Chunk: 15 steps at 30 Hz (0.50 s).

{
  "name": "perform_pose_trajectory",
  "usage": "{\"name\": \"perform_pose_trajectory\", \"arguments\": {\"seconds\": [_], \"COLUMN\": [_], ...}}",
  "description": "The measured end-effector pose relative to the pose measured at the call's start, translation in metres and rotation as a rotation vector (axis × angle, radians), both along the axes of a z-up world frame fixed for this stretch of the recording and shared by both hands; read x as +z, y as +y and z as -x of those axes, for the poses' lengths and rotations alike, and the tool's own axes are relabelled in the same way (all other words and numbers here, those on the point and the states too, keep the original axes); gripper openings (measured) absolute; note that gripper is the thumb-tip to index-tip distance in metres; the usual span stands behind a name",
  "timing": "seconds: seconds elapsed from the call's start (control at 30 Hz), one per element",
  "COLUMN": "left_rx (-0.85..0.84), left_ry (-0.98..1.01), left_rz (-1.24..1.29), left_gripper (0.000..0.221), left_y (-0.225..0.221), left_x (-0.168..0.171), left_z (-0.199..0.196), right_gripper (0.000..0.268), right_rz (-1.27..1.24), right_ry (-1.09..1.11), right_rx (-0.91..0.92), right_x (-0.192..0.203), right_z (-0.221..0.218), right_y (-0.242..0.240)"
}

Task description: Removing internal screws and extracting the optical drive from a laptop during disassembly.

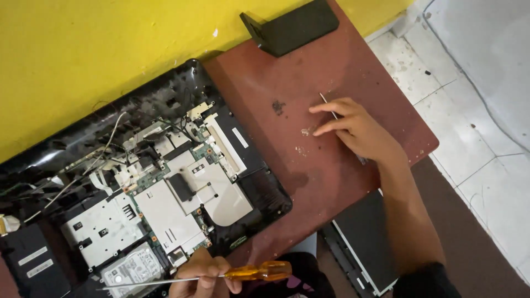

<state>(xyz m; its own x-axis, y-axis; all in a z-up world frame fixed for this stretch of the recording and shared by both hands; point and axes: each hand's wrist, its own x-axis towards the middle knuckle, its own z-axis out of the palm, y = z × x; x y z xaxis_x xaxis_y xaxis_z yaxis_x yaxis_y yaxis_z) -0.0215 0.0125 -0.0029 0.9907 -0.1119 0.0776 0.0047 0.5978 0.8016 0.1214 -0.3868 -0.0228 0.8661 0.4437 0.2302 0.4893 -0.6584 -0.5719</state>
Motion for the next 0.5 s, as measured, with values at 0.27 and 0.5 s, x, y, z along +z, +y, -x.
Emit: {"name": "perform_pose_trajectory", "arguments": {"seconds": [0.27, 0.5], "left_rx": [0.035, -0.134], "left_ry": [0.031, 0.175], "left_rz": [0.091, 0.185], "left_gripper": [0.012, 0.017], "left_y": [-0.002, 0.01], "left_x": [-0.023, -0.032], "left_z": [0.011, 0.013], "right_gripper": [0.054, 0.052], "right_rz": [-0.049, -0.155], "right_ry": [0.092, 0.013], "right_rx": [-0.142, -0.214], "right_x": [0.004, -0.011], "right_z": [0.043, 0.045], "right_y": [0.009, 0.011]}}
